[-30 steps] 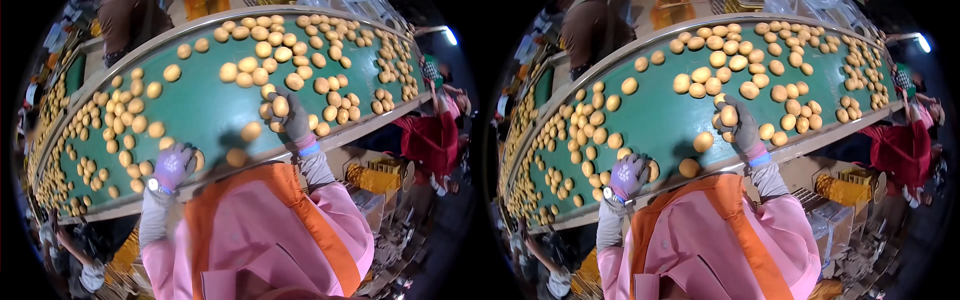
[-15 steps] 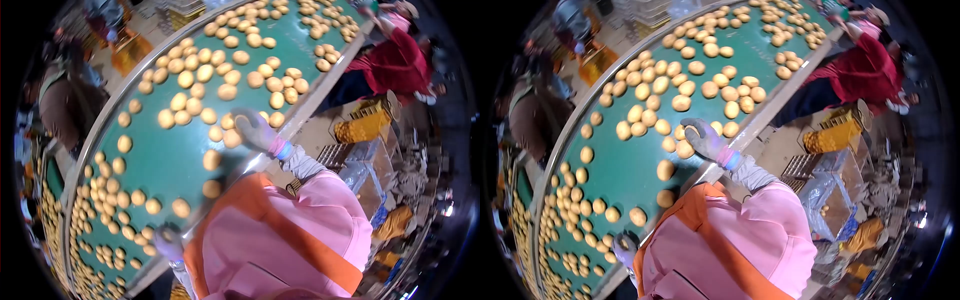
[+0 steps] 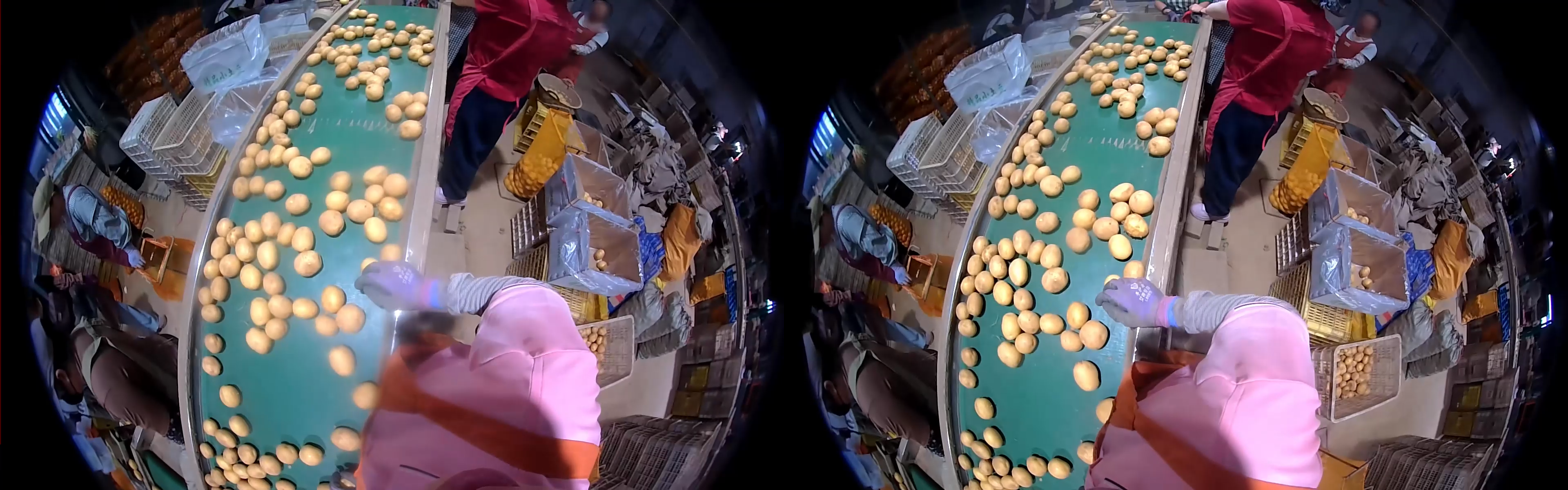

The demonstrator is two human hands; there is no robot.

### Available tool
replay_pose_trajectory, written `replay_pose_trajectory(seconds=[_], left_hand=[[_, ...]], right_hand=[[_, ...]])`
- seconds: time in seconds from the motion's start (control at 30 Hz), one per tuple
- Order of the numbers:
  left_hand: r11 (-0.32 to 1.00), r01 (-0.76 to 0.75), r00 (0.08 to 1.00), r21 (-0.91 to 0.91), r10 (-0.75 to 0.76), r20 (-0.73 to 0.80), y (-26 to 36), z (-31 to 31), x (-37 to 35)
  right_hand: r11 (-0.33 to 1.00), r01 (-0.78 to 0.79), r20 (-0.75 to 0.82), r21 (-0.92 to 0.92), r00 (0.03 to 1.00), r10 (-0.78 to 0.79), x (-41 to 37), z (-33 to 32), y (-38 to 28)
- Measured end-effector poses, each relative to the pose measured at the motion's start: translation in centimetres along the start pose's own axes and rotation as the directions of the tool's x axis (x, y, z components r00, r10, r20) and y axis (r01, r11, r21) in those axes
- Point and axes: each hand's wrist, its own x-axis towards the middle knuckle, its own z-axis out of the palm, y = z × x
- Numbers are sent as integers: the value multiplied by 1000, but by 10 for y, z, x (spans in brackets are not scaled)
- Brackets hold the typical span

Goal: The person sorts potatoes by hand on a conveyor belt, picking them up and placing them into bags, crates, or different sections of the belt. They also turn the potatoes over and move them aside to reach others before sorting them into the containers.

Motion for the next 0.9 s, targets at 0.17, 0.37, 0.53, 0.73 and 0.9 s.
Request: replay_pose_trajectory(seconds=[0.17, 0.37, 0.53, 0.73, 0.9], left_hand=[[1000, 4, 1000, 0, -4, 13, 2, 7, 1], [1000, 3, 1000, 1, -3, 20, 1, 10, 3], [1000, 9, 1000, 5, -9, 29, -1, 11, 3], [1000, 6, 1000, 3, -6, 26, -5, 9, 2], [1000, 9, 1000, -3, -9, 24, -13, 4, -3]], right_hand=[[1000, 16, 20, -7, 1000, -16, 0, 0, 0], [1000, 10, 16, -4, 1000, -10, -1, -1, -2], [999, 15, 15, -32, 1000, -14, -1, 0, -2], [1000, 5, 17, -21, 1000, -4, 0, -2, -6], [998, -43, 96, -46, 994, 47, 0, -4, -7]])
